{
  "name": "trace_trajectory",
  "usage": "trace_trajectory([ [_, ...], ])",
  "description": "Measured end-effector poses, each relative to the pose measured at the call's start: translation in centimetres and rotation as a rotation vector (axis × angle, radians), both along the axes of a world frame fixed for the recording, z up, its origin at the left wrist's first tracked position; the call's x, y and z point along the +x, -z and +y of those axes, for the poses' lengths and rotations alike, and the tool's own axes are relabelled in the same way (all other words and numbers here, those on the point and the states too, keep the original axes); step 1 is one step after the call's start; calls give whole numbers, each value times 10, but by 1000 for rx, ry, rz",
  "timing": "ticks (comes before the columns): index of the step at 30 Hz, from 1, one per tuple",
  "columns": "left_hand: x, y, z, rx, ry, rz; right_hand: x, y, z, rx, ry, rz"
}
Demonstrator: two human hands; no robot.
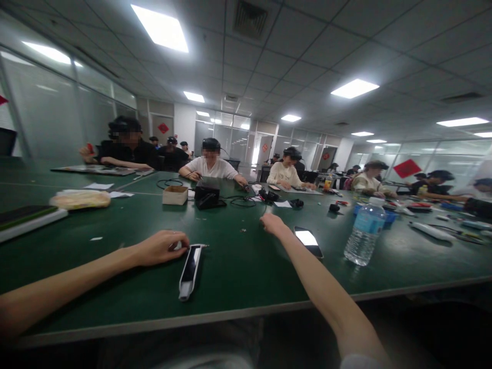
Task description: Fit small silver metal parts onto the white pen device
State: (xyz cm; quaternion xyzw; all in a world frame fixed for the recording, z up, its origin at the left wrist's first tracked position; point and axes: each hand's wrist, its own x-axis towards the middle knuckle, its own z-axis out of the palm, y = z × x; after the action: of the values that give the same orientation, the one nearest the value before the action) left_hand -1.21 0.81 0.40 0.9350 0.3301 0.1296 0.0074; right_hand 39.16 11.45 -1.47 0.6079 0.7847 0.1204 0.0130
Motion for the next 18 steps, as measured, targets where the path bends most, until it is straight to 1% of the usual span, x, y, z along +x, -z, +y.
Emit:
trace_trajectory([
  [7,0,-2,-1,-6,1,9,6,7,3,6,20,-31],
  [18,0,-1,-3,19,-8,24,-14,8,6,75,84,-17],
])
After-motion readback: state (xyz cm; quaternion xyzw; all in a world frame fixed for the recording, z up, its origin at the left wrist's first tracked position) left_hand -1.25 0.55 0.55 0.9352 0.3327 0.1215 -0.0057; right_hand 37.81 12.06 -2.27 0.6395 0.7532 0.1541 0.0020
